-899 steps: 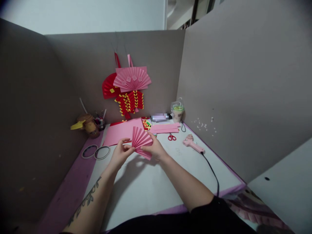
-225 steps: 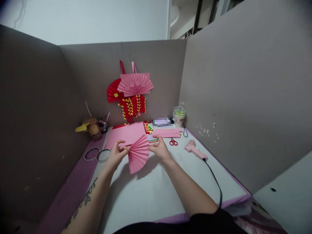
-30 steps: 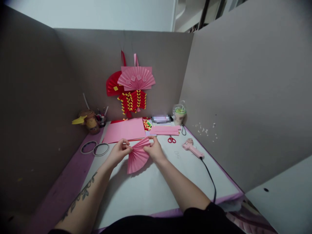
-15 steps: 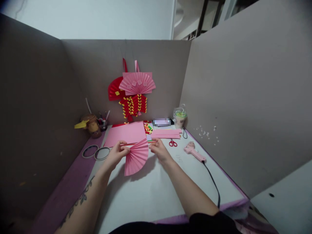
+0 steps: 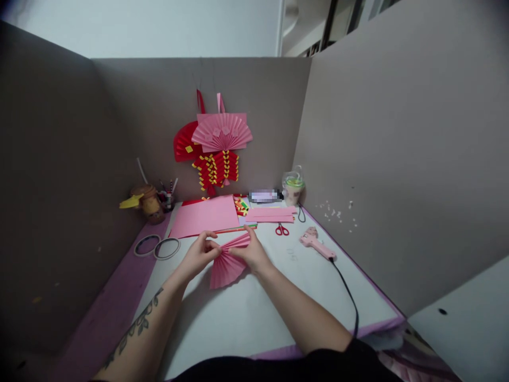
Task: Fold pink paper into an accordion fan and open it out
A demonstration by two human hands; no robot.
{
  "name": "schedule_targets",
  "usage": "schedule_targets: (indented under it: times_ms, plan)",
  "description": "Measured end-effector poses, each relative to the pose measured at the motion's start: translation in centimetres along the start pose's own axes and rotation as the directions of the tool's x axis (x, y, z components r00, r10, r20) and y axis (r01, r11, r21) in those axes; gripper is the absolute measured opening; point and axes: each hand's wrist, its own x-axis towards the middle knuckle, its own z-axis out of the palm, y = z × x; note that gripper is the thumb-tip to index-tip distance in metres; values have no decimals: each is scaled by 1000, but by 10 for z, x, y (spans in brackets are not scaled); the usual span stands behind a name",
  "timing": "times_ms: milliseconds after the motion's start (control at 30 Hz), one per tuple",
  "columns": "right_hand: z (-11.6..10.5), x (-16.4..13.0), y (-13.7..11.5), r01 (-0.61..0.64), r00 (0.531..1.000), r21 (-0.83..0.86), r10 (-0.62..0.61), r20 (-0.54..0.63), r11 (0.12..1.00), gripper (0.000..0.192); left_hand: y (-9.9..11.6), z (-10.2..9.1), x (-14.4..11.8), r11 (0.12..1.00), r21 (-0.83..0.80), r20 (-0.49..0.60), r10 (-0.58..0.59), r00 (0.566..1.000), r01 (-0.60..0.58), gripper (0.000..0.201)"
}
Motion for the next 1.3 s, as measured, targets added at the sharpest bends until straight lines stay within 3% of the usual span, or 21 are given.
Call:
schedule_targets:
  times_ms: [267,533,700,933,1133,1200,1300]
  plan:
    - [2,6,11,41,995,-144,-53,-85,989,103,-3,1,0,999,38,3,22,1000,-22,32]
    - [3,4,-3,-21,1000,-13,21,-10,1000,99,1,-4,0,997,67,-19,32,999,-31,31]
    - [-8,10,-10,-4,998,-23,3,-57,1000,88,5,-10,1,1000,22,-88,19,996,-17,34]
    - [-23,12,-25,-118,993,134,113,45,984,73,12,-15,0,990,-139,-91,-52,995,39,38]
    - [-48,16,-41,20,1000,92,-18,-23,996,64,11,-32,3,981,-191,-187,-50,981,13,46]
    - [-46,13,-43,41,999,110,-43,18,993,65,11,-30,3,979,-202,-173,-52,984,16,47]
    - [-30,4,-42,-37,984,191,3,177,981,71,11,-18,1,978,-205,-91,-67,994,47,45]
